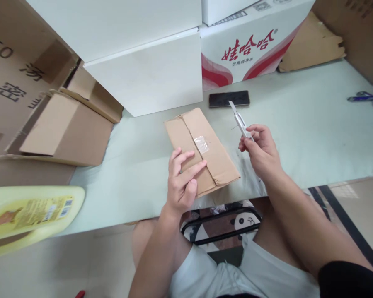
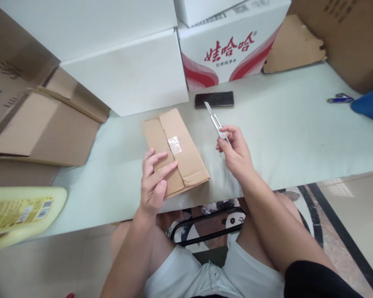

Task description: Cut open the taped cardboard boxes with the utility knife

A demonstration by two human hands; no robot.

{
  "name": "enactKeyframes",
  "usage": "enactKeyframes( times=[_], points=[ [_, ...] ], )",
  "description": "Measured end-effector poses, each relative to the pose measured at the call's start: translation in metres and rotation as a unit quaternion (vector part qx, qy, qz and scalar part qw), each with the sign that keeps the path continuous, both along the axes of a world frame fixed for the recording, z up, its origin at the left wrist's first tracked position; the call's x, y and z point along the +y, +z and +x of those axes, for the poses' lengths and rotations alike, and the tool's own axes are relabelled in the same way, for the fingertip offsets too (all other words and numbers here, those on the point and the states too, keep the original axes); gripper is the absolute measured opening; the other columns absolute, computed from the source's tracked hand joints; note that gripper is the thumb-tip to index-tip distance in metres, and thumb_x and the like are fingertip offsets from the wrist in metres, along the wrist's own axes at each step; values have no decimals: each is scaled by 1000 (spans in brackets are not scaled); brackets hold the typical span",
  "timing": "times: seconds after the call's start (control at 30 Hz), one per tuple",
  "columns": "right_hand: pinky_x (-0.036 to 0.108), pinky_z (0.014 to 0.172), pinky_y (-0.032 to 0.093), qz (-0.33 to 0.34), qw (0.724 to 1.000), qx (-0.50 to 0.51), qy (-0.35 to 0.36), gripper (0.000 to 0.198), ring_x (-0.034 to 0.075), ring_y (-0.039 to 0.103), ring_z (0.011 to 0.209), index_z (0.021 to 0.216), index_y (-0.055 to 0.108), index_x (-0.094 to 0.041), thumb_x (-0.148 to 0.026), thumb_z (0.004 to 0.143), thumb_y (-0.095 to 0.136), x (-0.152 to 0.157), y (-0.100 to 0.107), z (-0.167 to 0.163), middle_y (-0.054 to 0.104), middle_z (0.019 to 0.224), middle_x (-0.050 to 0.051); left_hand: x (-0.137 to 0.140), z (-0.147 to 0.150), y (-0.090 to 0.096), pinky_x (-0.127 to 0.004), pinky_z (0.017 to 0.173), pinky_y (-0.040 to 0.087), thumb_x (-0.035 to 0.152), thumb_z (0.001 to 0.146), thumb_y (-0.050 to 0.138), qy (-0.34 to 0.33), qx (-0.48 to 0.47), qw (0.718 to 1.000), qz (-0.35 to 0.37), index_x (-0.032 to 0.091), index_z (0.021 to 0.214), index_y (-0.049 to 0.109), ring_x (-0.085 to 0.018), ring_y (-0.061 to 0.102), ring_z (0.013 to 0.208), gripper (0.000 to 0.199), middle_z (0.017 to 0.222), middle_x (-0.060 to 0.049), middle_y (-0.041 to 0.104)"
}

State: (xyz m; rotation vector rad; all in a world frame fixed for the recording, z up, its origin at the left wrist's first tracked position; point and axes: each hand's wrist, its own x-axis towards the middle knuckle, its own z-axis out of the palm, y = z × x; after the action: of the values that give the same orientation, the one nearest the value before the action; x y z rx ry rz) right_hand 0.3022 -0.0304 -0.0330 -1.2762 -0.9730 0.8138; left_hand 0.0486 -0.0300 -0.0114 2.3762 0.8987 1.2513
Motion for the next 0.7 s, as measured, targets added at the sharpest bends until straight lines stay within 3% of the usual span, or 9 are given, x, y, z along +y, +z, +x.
enactKeyframes(
  times=[0.1, 0.23, 0.4, 0.47, 0.6, 0.7],
  points=[
    [29, 65, 50, 27, 995, 83, 46, 14, 12, 60, 67, 98, 63, -28, -31, 85, 63, 0, 3, -1, 59, 78, -3, -4, 4, 2, -58, 125, 33, 30, 104, 37, -17, 9, 1000, -1, 24, 126, 71, -28, 44, 143, 41, 140, -10, 57],
    [31, 69, 56, 82, 975, 164, 122, 38, 16, 64, 75, 111, 65, -33, -48, 77, 73, -2, 21, 1, 62, 88, -1, -8, 7, 4, -59, 124, 33, 30, 103, 38, -26, 21, 999, -7, 25, 127, 71, -29, 42, 145, 41, 140, -10, 57],
    [40, 73, 61, 200, 964, 80, 153, 74, 23, 66, 81, 125, 58, -37, -87, 71, 63, -19, 45, -7, 65, 91, 2, -10, 11, 6, -56, 126, 31, 29, 103, 38, -26, 23, 999, -15, 23, 127, 70, -28, 41, 146, 41, 141, -11, 56],
    [39, 72, 60, 209, 963, 36, 164, 66, 23, 67, 79, 123, 58, -37, -81, 75, 68, -30, 53, -15, 66, 88, 1, -11, 12, 5, -57, 127, 30, 29, 102, 39, -26, 22, 999, -17, 23, 128, 69, -29, 40, 147, 40, 142, -11, 55],
    [29, 65, 54, 132, 978, -10, 161, 17, 15, 63, 70, 109, 61, -32, -39, 96, 68, -45, 67, -35, 68, 86, -1, -10, 14, 5, -59, 128, 27, 29, 102, 39, -27, 21, 999, -20, 24, 134, 66, -31, 35, 151, 42, 144, -11, 52],
    [26, 59, 48, 114, 976, -15, 186, 7, 12, 57, 65, 107, 61, -30, -34, 101, 61, -47, 74, -45, 66, 85, -2, -7, 13, 5, -59, 129, 25, 28, 102, 37, -43, 24, 999, -12, 24, 138, 63, -29, 37, 150, 44, 145, -11, 51]
  ],
)
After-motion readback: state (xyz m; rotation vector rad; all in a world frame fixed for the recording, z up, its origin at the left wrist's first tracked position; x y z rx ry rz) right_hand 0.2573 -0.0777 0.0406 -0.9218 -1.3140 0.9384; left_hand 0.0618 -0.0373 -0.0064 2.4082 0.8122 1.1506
